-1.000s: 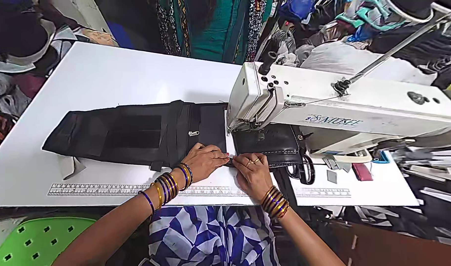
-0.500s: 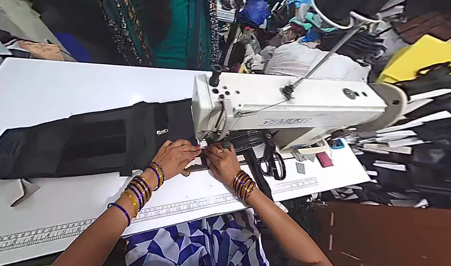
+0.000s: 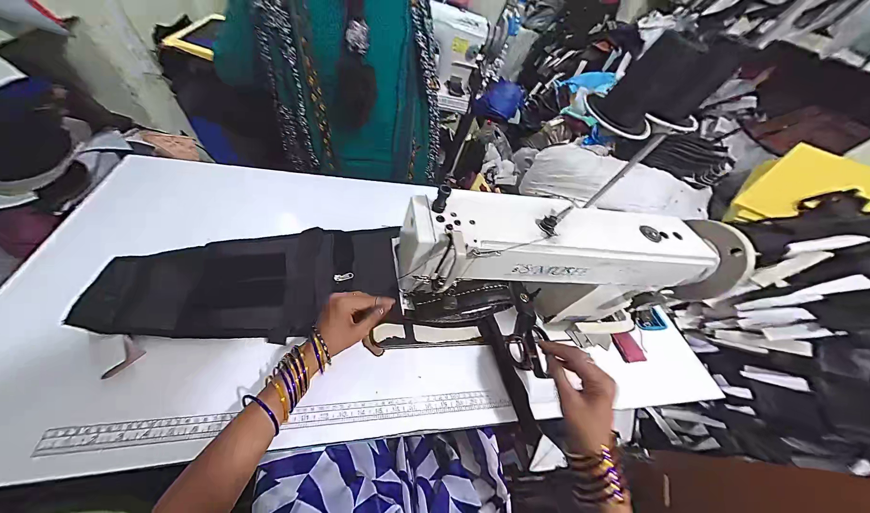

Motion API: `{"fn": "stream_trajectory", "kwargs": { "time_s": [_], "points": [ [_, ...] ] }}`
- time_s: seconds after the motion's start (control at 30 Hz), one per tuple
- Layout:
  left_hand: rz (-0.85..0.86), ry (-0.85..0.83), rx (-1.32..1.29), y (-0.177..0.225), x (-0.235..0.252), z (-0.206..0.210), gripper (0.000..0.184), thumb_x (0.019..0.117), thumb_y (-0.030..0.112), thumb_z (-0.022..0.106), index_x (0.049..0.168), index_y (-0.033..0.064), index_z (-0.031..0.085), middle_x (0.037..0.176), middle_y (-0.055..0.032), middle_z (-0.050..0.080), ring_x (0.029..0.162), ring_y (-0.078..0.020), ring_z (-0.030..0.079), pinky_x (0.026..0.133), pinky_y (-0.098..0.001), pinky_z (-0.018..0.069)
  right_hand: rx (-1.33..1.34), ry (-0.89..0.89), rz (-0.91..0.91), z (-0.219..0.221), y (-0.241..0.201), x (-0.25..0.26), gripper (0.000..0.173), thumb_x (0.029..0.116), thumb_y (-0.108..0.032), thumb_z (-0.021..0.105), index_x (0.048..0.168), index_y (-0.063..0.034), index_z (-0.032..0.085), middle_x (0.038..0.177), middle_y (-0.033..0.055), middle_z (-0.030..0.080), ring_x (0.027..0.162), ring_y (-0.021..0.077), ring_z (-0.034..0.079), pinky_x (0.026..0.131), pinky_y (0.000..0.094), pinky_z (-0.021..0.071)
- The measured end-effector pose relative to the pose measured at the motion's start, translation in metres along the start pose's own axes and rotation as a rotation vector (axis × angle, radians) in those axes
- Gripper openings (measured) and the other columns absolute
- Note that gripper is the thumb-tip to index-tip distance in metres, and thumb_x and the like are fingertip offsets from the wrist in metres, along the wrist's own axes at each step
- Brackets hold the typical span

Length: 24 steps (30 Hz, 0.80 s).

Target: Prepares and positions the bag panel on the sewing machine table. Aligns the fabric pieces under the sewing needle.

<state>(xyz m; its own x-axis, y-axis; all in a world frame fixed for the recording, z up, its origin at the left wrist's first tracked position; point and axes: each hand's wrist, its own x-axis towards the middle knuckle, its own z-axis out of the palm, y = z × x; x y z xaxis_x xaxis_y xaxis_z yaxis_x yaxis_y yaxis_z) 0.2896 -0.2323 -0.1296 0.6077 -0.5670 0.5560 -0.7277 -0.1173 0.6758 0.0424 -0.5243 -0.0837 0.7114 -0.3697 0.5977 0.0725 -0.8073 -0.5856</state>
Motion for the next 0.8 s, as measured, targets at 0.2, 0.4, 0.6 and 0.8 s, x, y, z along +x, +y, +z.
{"fn": "stream_trajectory", "kwargs": {
  "time_s": [0.2,0.4,0.6,0.8],
  "points": [
    [0.04,0.543,-0.16,0.086,0.043,-0.033,0.029,0.0952,0.017,0.066,0.119,0.0008,0.072,0.114,-0.0067,0.071,0.104,-0.0095,0.065,0.091,-0.0281,0.0534,0.052,-0.009,-0.032,-0.016,-0.008,0.016,0.027,0.0938,-0.008,0.054,0.097,0.0125,0.072,0.092,0.0136,0.075,0.083,-0.0037,0.067,0.08,0.0119,0.0527],
    [0.225,0.512,0.365,0.111,0.082,0.004,0.022,0.0923,0.034,0.071,0.106,0.0216,0.083,0.12,-0.0095,0.071,0.099,-0.0275,0.063,0.082,-0.0445,0.0437,0.066,-0.108,-0.289,0.006,-0.056,0.058,0.028,0.0987,-0.013,0.056,0.1,0.0087,0.074,0.097,0.0171,0.074,0.09,0.0049,0.069,0.083,0.0169,0.0543],
    [0.383,0.572,0.385,0.104,0.089,0.003,0.009,0.0876,0.017,0.076,0.093,0.0176,0.083,0.114,-0.0072,0.074,0.093,-0.0239,0.066,0.076,-0.0388,0.0461,0.018,-0.13,-0.439,0.019,-0.097,0.091,0.025,0.0958,-0.01,0.056,0.098,0.0054,0.076,0.096,0.0178,0.075,0.087,0.0105,0.071,0.081,0.02,0.0545],
    [0.215,-0.003,-0.855,0.104,0.046,-0.014,0.026,0.104,0.03,0.055,0.092,0.0123,0.069,0.127,0.0078,0.058,0.108,0.0057,0.056,0.09,-0.0153,0.0482,-0.124,-0.12,-0.644,0.032,-0.122,0.11,0.027,0.0972,-0.02,0.057,0.113,-0.0067,0.074,0.13,0.0188,0.068,0.124,0.0302,0.061,0.102,0.0447,0.0463]
  ]
}}
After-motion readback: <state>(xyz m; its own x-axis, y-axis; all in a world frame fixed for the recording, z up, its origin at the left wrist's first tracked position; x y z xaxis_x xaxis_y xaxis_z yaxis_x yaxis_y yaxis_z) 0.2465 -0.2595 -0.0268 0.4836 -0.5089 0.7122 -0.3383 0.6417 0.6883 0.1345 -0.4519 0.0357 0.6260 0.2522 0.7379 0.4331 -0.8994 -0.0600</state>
